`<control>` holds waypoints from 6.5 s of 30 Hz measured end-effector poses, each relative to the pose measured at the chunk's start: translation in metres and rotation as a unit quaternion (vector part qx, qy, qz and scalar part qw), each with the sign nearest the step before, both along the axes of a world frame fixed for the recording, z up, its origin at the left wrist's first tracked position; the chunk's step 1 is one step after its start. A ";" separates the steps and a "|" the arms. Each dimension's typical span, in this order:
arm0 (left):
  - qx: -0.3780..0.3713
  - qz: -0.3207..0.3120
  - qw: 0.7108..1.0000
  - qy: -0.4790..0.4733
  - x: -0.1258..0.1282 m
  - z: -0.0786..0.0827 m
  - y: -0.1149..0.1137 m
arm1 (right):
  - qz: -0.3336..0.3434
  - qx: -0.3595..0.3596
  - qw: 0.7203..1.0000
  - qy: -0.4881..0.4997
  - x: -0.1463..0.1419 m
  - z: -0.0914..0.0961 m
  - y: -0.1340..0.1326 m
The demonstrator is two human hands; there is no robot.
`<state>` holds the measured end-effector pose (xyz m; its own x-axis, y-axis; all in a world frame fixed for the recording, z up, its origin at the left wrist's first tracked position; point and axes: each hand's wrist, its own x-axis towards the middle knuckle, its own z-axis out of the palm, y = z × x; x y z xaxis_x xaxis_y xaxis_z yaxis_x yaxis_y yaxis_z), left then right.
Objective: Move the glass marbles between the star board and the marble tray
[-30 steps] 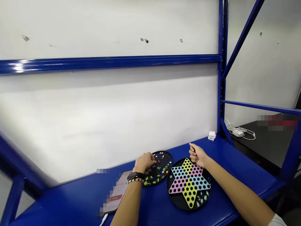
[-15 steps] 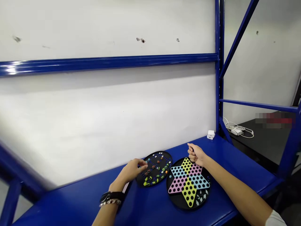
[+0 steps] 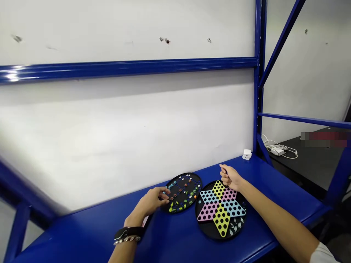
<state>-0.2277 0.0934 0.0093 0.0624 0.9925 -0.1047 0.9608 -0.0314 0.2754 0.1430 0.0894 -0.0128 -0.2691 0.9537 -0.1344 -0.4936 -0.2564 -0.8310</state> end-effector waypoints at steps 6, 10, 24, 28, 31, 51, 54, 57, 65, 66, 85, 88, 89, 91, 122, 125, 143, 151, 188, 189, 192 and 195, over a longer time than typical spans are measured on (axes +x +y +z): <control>-0.040 -0.052 0.992 -0.111 -0.006 0.002 0.000 | -0.005 0.000 1.000 -0.002 -0.001 0.000 0.000; 0.031 -0.052 0.994 -0.087 0.003 0.017 -0.002 | -0.008 -0.004 1.000 -0.004 -0.002 0.000 0.000; 0.007 -0.034 0.998 0.059 0.075 0.022 0.019 | -0.008 0.004 1.000 -0.014 -0.001 0.001 0.000; 0.029 -0.035 0.998 0.043 0.072 0.018 0.019 | -0.010 0.006 1.000 -0.019 -0.001 0.003 -0.003; 0.042 -0.039 0.998 0.033 0.077 0.011 0.025 | -0.012 0.002 1.000 -0.020 -0.001 0.005 -0.004; -0.007 -0.055 0.998 -0.029 0.061 -0.008 0.043 | -0.010 0.012 0.999 -0.035 0.000 0.001 -0.002; -0.018 -0.072 0.996 -0.054 0.053 -0.012 0.045 | -0.009 0.012 0.999 -0.036 0.000 -0.001 -0.001; -0.019 -0.084 0.994 -0.070 0.050 -0.013 0.047 | -0.009 0.015 0.999 -0.037 0.000 -0.003 -0.001; 0.032 -0.088 0.993 -0.077 0.060 -0.005 0.047 | -0.008 0.020 0.999 -0.044 0.001 -0.004 -0.001; 0.037 -0.087 0.993 -0.076 0.062 -0.005 0.046 | -0.008 0.020 0.999 -0.044 0.001 -0.004 -0.001; 0.030 -0.071 0.994 -0.080 -0.008 0.010 0.031 | -0.007 0.019 0.998 -0.053 -0.001 0.000 -0.002; -0.013 -0.074 0.994 -0.084 -0.017 -0.003 0.031 | -0.007 0.018 0.998 -0.054 0.001 -0.002 -0.001; -0.021 -0.073 0.994 -0.084 -0.019 -0.007 0.031 | -0.008 0.019 0.998 -0.052 0.001 -0.003 -0.001; -0.028 -0.072 0.993 -0.085 -0.021 -0.010 0.033 | -0.007 0.020 0.999 -0.048 0.003 -0.004 0.001; 0.035 -0.125 0.992 -0.006 0.107 -0.013 0.060 | -0.019 0.019 0.998 -0.052 0.002 0.002 -0.003; 0.022 -0.119 0.993 -0.015 0.095 -0.012 0.059 | -0.015 0.023 0.998 -0.051 0.001 0.002 -0.003; -0.038 -0.167 0.985 -0.017 0.081 -0.005 0.071 | -0.010 0.030 0.998 -0.048 0.001 -0.001 -0.001; -0.038 -0.160 0.986 -0.036 0.067 -0.001 0.060 | -0.008 0.035 0.998 -0.047 0.001 -0.002 0.000; 0.096 -0.152 0.979 -0.099 0.067 0.022 0.023 | -0.002 0.017 0.999 -0.029 0.001 0.000 -0.002; 0.106 -0.159 0.975 -0.109 0.075 0.026 0.019 | 0.004 0.012 1.000 -0.022 0.002 -0.001 -0.002; 0.142 -0.195 0.960 -0.143 0.116 0.037 0.000 | 0.038 -0.003 0.999 0.001 0.003 -0.003 0.000; 0.166 -0.262 0.943 -0.120 0.169 0.043 -0.020 | 0.085 -0.015 0.996 0.015 0.003 -0.006 0.002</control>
